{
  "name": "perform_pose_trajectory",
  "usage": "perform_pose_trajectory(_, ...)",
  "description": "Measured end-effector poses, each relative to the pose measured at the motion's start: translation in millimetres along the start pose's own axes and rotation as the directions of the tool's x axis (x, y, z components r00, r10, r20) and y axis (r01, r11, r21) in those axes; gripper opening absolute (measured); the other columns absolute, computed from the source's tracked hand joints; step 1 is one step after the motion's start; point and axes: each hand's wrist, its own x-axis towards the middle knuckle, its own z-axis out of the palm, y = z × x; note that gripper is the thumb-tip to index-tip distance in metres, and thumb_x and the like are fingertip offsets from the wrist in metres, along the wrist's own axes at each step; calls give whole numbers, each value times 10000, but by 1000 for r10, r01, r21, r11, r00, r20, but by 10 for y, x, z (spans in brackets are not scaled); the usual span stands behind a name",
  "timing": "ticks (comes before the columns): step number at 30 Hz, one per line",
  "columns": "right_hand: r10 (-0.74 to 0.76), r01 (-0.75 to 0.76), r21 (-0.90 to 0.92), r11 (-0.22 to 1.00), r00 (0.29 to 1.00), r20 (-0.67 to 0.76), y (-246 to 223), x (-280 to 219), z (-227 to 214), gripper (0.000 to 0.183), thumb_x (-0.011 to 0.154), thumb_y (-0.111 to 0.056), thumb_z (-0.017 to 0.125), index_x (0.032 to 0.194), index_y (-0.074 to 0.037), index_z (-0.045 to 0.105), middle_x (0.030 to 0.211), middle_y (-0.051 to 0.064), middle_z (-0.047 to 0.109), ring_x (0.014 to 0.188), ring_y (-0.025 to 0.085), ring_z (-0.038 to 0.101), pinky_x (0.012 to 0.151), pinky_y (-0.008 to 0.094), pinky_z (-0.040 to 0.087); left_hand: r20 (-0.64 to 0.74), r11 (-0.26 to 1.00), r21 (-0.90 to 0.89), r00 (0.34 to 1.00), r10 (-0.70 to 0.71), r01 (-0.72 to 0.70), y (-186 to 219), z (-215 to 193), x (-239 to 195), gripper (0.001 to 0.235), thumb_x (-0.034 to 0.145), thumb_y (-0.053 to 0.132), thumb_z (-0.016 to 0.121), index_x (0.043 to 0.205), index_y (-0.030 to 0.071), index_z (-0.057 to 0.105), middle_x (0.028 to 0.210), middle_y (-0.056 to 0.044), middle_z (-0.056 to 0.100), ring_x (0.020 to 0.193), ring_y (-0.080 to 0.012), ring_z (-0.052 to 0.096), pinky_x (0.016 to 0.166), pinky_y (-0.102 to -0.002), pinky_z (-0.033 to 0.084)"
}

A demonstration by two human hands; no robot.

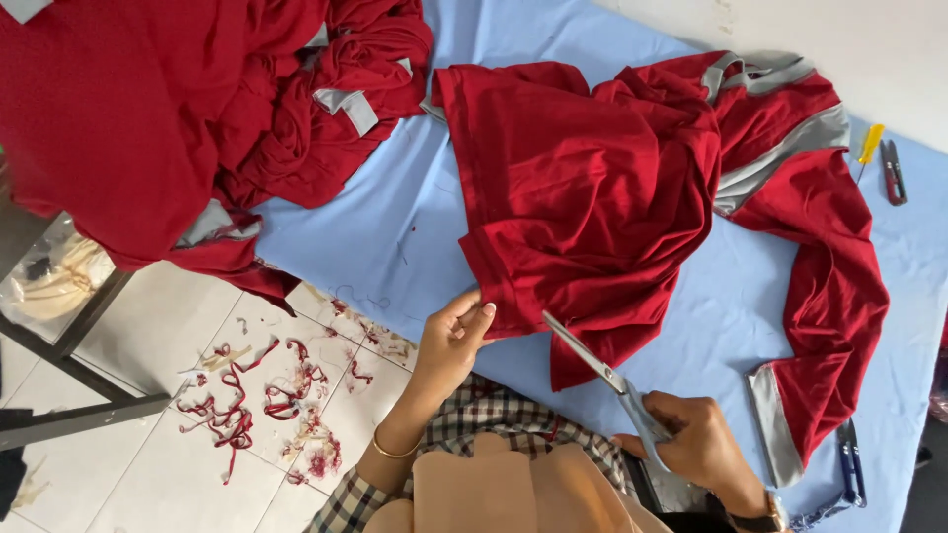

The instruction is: The person uses a seam ripper to remove stitches from a red garment laid on a blue surface, then switches to scissors to cut along the seam and remove a strip of fabric. The person adjusts the garment and continues cutting along the seam line.

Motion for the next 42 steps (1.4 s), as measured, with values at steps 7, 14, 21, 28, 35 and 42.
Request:
perform_pose_trajectory(7, -114, 144, -173, 974, 979, 171, 164, 208, -259, 489, 543, -412, 1072, 693, -133, 700, 525, -22, 345, 539, 160, 243, 468, 304, 272, 31, 992, 114, 998, 54, -57, -129, -55, -10, 603, 986, 361, 572, 1471, 4, 539, 592, 86, 319, 590, -24, 392, 834, -354, 665)
perform_pose_trajectory(14, -52, 104, -207, 973, 970, 239, 133, 279, -59, 514, 572, -398, 1081, 654, -136, 647, 480, -16, 341, 521, 156, 252, 482, 318, 282, -184, 998, 10, 981, -61, 63, -156, -56, 22, 421, 867, 320, 736, 1162, 19, 750, 1016, -117, 819, 864, -191, 794, 771, -318, 698)
perform_pose_trajectory(21, -65, 120, -225, 967, 970, 236, 121, 188, 18, 664, 607, -476, 1059, 623, -126, 495, 509, -8, 319, 564, 155, 240, 479, 315, 296, -310, 986, 151, 951, -14, 64, -146, -248, -48, 223, 968, 192, 648, 1009, 23, 788, 759, -104, 795, 647, -170, 779, 650, -244, 657)
perform_pose_trajectory(28, -98, 152, -209, 966, 963, 249, 67, 177, -28, 675, 625, -496, 1050, 605, -128, 485, 531, -23, 306, 555, 136, 230, 474, 306, 279, -483, 964, 258, 857, 181, -59, -151, -628, -110, 259, 1008, 230, 600, 1121, 77, 777, 863, -96, 807, 790, -164, 784, 747, -267, 676)
perform_pose_trajectory(35, 97, -57, -155, 986, 960, 261, 126, 176, 93, 676, 609, -354, 1118, 616, -103, 490, 561, -7, 286, 594, 141, 238, 500, 325, 256, -11, 221, 957, 737, 676, -188, -513, -225, 7, 729, 822, 720, 685, 1358, 228, 632, 1601, -93, 420, 1461, -404, 386, 1028, -618, 399)
perform_pose_trajectory(42, 148, -106, -192, 976, 965, 219, 222, 80, 216, 561, 599, -365, 1099, 643, -110, 601, 561, -13, 359, 605, 146, 261, 515, 309, 296, -70, 218, 939, 472, 879, -267, -617, -53, 107, 118, 932, 237, 768, 829, 194, 728, 1072, 28, 789, 1316, -329, 554, 1012, -502, 436)
